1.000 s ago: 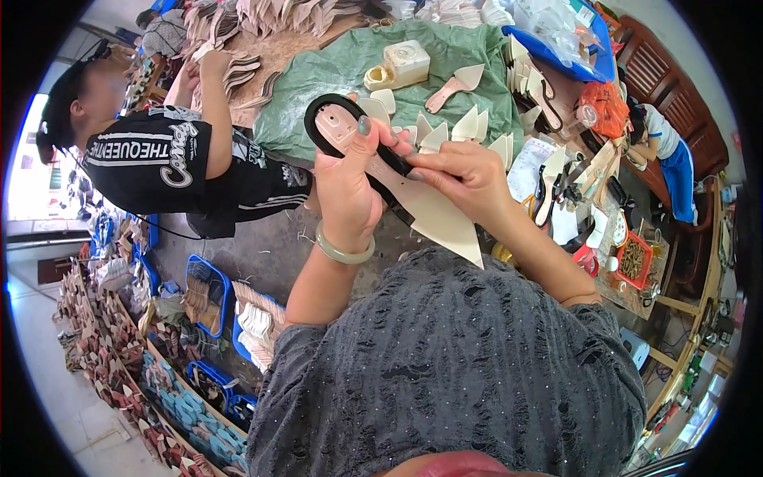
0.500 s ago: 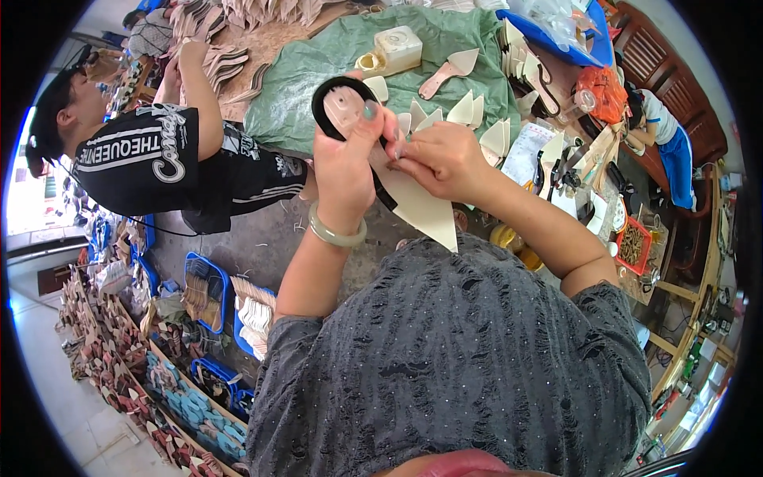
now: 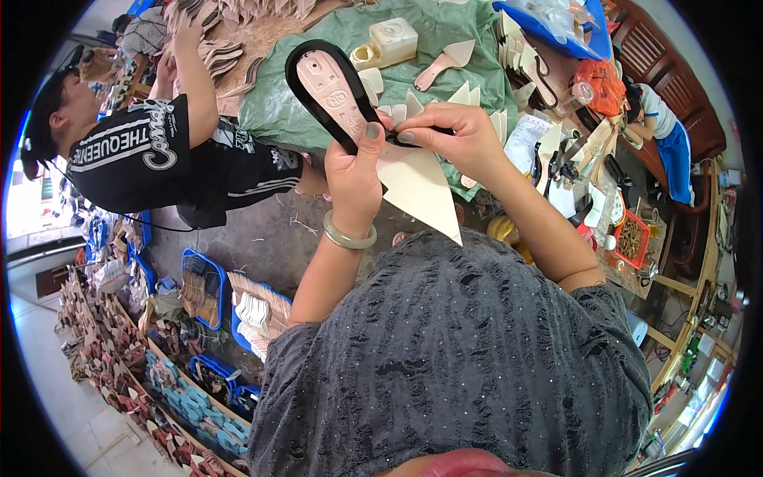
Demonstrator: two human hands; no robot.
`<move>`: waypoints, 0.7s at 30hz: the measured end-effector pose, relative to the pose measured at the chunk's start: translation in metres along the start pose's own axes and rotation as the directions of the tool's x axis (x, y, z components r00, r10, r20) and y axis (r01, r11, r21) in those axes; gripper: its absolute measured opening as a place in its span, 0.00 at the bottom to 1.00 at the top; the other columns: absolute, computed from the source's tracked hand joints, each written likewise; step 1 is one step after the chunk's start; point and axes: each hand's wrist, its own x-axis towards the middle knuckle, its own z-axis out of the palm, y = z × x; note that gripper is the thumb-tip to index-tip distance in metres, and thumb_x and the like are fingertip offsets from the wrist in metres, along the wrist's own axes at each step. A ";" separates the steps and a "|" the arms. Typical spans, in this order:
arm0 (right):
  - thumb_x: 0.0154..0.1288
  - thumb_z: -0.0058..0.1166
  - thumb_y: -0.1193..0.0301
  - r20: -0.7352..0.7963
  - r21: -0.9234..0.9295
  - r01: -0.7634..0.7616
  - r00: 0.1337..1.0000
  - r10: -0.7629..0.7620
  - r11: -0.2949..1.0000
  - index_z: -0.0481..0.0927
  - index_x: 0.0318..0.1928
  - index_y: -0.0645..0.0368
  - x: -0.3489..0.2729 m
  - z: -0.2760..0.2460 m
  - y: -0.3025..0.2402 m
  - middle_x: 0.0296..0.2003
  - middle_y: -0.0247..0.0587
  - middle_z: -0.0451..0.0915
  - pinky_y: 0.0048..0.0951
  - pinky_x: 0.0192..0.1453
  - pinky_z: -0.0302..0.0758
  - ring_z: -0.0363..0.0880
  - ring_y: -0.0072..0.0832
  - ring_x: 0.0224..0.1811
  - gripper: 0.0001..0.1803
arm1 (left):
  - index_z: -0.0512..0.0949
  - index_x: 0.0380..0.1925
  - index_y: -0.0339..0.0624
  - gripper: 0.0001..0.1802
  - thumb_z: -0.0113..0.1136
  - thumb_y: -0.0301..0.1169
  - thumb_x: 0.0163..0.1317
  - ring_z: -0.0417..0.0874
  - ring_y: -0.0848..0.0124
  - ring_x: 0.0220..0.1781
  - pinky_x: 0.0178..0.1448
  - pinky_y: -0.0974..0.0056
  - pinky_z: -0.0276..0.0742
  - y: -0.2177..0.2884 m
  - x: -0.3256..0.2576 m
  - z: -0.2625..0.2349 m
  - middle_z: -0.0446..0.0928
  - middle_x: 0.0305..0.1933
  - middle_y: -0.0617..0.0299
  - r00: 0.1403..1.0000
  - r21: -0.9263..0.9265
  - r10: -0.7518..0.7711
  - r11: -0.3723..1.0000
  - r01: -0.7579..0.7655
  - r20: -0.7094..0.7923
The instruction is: The person assembles high-heeled shoe components by applying shoe straps to shoe soles and trimming the edges of the straps with scissors.
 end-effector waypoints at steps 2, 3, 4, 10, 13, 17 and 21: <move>0.57 0.58 0.76 -0.017 -0.139 0.139 0.990 -0.142 0.981 0.84 0.38 0.61 -0.006 0.001 0.001 0.29 0.36 0.81 0.24 0.33 0.71 0.74 0.23 0.28 0.08 | 0.77 0.38 0.38 0.11 0.58 0.36 0.64 0.75 0.78 0.41 0.47 0.71 0.71 0.002 -0.004 0.003 0.78 0.41 0.65 1.000 -0.032 -0.016 0.999 0.016 -0.013; 0.57 0.58 0.76 -0.019 -0.140 0.138 0.990 -0.142 0.980 0.84 0.38 0.61 -0.007 0.001 0.000 0.29 0.36 0.81 0.24 0.33 0.71 0.74 0.23 0.28 0.08 | 0.76 0.38 0.38 0.11 0.58 0.34 0.64 0.76 0.77 0.40 0.47 0.71 0.72 0.004 -0.006 0.003 0.78 0.40 0.65 1.000 -0.006 -0.029 1.000 0.029 -0.001; 0.57 0.59 0.75 -0.003 -0.223 0.175 0.984 -0.181 0.959 0.84 0.37 0.61 -0.007 0.001 -0.002 0.28 0.37 0.80 0.25 0.33 0.72 0.75 0.25 0.27 0.08 | 0.75 0.39 0.37 0.11 0.59 0.33 0.63 0.76 0.77 0.40 0.47 0.71 0.72 0.005 -0.007 0.004 0.78 0.39 0.65 0.999 0.020 -0.043 0.999 0.042 0.011; 0.55 0.60 0.74 0.020 -0.454 0.333 0.931 -0.364 0.827 0.82 0.35 0.61 -0.010 0.006 0.000 0.27 0.41 0.80 0.28 0.32 0.73 0.78 0.31 0.27 0.06 | 0.72 0.49 0.36 0.16 0.60 0.29 0.62 0.78 0.75 0.43 0.51 0.68 0.73 -0.001 -0.008 0.000 0.79 0.42 0.62 0.995 0.168 0.039 0.984 -0.055 0.096; 0.57 0.58 0.74 -0.030 -0.334 0.272 0.954 -0.298 0.903 0.82 0.37 0.62 -0.008 0.007 0.006 0.31 0.37 0.83 0.28 0.31 0.73 0.77 0.27 0.27 0.07 | 0.72 0.51 0.36 0.17 0.58 0.28 0.63 0.78 0.73 0.44 0.51 0.68 0.74 -0.001 -0.012 0.004 0.78 0.44 0.60 0.997 0.113 -0.056 0.992 0.049 0.061; 0.61 0.56 0.71 0.068 0.289 -0.207 0.978 0.195 0.935 0.83 0.40 0.62 -0.005 -0.001 -0.003 0.37 0.32 0.84 0.19 0.26 0.68 0.71 0.14 0.24 0.09 | 0.71 0.50 0.34 0.16 0.55 0.31 0.66 0.79 0.72 0.43 0.49 0.66 0.77 -0.009 -0.025 -0.002 0.77 0.45 0.59 0.976 -0.049 -0.192 0.981 0.188 -0.100; 0.62 0.56 0.69 0.066 0.425 -0.410 0.903 0.424 0.807 0.83 0.42 0.60 -0.015 -0.001 0.013 0.29 0.27 0.80 0.12 0.23 0.59 0.64 0.09 0.21 0.11 | 0.73 0.45 0.32 0.14 0.55 0.31 0.65 0.80 0.72 0.39 0.46 0.66 0.77 -0.005 -0.023 0.004 0.78 0.44 0.58 0.979 -0.119 -0.175 0.979 0.163 -0.101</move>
